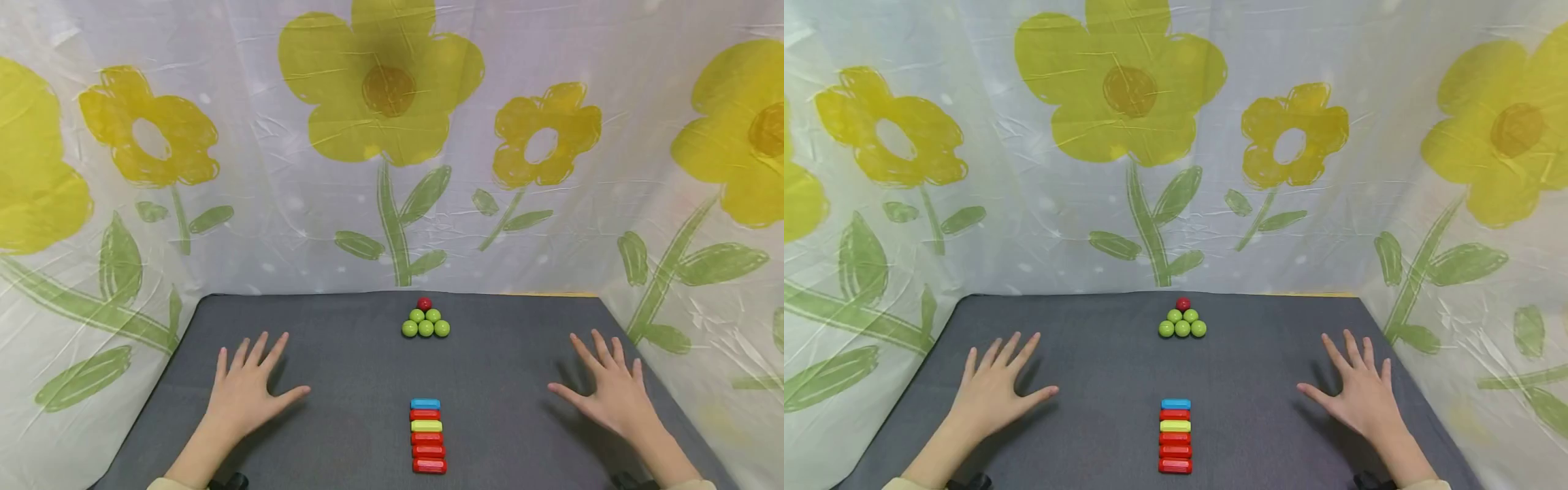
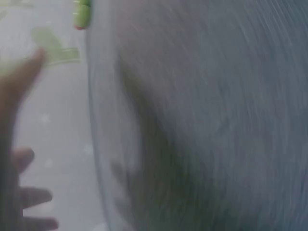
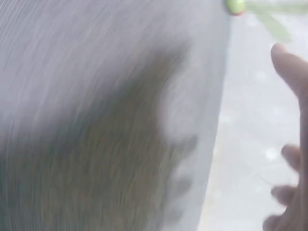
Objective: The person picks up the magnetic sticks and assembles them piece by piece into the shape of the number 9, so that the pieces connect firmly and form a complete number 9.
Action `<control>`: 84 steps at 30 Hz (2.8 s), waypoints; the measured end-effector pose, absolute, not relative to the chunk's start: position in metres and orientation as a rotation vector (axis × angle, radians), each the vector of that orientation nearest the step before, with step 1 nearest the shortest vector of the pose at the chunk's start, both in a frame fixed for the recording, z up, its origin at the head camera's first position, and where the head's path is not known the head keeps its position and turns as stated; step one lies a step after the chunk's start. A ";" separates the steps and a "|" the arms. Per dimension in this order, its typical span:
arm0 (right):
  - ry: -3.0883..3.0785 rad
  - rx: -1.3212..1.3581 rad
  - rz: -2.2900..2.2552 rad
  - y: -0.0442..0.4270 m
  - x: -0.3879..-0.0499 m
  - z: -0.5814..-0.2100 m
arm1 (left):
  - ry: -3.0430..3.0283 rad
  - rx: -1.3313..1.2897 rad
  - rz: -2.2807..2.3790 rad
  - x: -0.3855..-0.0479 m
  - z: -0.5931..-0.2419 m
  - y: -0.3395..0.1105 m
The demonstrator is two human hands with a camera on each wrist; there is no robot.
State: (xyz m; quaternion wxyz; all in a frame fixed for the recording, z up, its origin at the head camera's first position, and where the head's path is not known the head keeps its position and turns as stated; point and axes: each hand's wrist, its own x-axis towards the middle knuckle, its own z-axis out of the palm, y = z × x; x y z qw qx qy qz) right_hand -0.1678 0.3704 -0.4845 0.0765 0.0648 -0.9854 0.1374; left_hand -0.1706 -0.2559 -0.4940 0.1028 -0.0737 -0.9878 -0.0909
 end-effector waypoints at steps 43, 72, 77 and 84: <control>-2.658 0.718 1.449 0.200 -0.197 -0.548 | -2.708 -0.809 -1.667 -0.210 -0.546 -0.090; -2.623 0.909 1.352 0.200 -0.195 -0.551 | -2.750 -0.855 -1.543 -0.202 -0.547 -0.084; -2.609 0.902 1.355 0.199 -0.195 -0.551 | -2.757 -0.836 -1.515 -0.202 -0.546 -0.083; -2.594 0.862 1.376 0.194 -0.204 -0.554 | -2.770 -0.811 -1.459 -0.210 -0.546 -0.083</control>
